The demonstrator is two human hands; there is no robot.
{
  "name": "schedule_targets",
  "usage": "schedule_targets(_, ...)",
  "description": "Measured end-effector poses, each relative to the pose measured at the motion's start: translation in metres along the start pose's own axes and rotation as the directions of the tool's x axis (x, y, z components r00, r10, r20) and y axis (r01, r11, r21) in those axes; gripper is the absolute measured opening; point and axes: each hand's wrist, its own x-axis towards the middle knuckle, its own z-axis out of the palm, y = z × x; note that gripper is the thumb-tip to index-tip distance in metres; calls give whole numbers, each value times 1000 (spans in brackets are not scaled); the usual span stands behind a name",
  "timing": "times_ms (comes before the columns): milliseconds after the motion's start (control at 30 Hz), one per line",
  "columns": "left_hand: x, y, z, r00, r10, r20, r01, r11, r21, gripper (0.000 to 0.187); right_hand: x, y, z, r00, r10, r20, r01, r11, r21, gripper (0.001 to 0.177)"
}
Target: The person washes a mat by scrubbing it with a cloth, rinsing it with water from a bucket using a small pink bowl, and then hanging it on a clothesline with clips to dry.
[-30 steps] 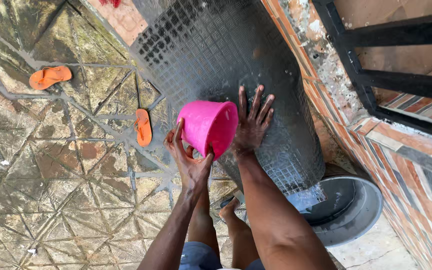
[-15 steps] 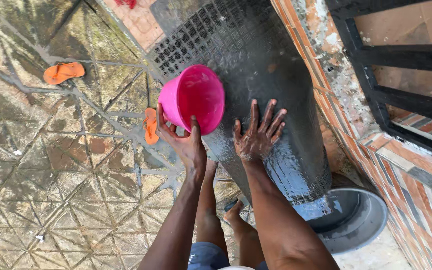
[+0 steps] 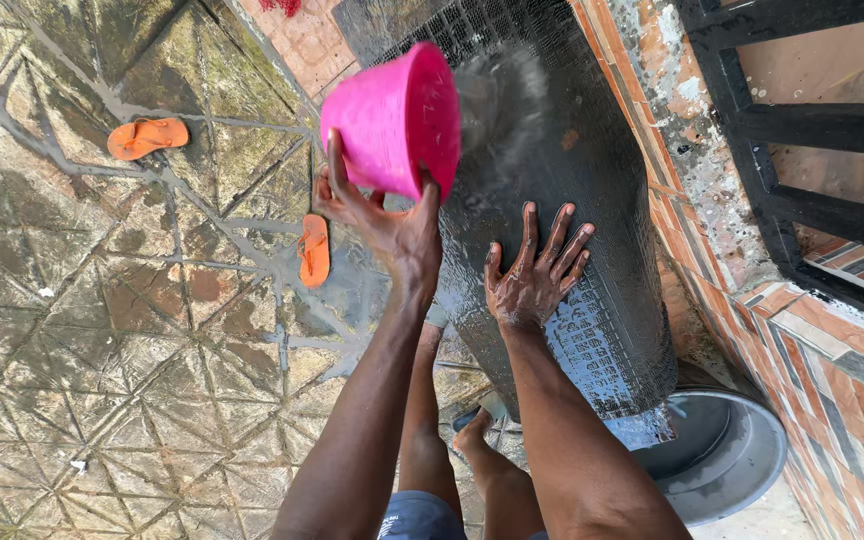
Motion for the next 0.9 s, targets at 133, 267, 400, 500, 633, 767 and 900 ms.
schedule_targets(133,2,12,18,997,64,-48,-62,997,41,108,-5,2,-2,999,12,47,-14,999,40,70)
schedule_targets(267,8,14,20,998,-64,-7,62,985,-163,94,0,-2,-1,1000,19,9,-19,998,52,69)
schedule_targets(400,1,-12,1,975,-219,-43,193,924,-331,90,0,-1,1,1000,9,-8,-9,1000,17,68)
schedule_targets(500,-9,-39,-25,982,-159,-99,113,926,-360,81,-3,-1,2,1000,12,1,-12,999,31,67)
schedule_targets(633,-24,-65,-57,956,-245,-159,147,874,-464,82,-3,-1,3,996,-32,-86,34,999,20,64)
schedule_targets(767,-34,-72,-77,937,-258,-237,128,882,-454,78,-5,-1,2,992,-40,-116,43,999,26,63)
schedule_targets(900,-38,-54,-71,954,-212,-213,137,938,-320,80,-4,-2,0,994,-24,-103,29,999,39,65)
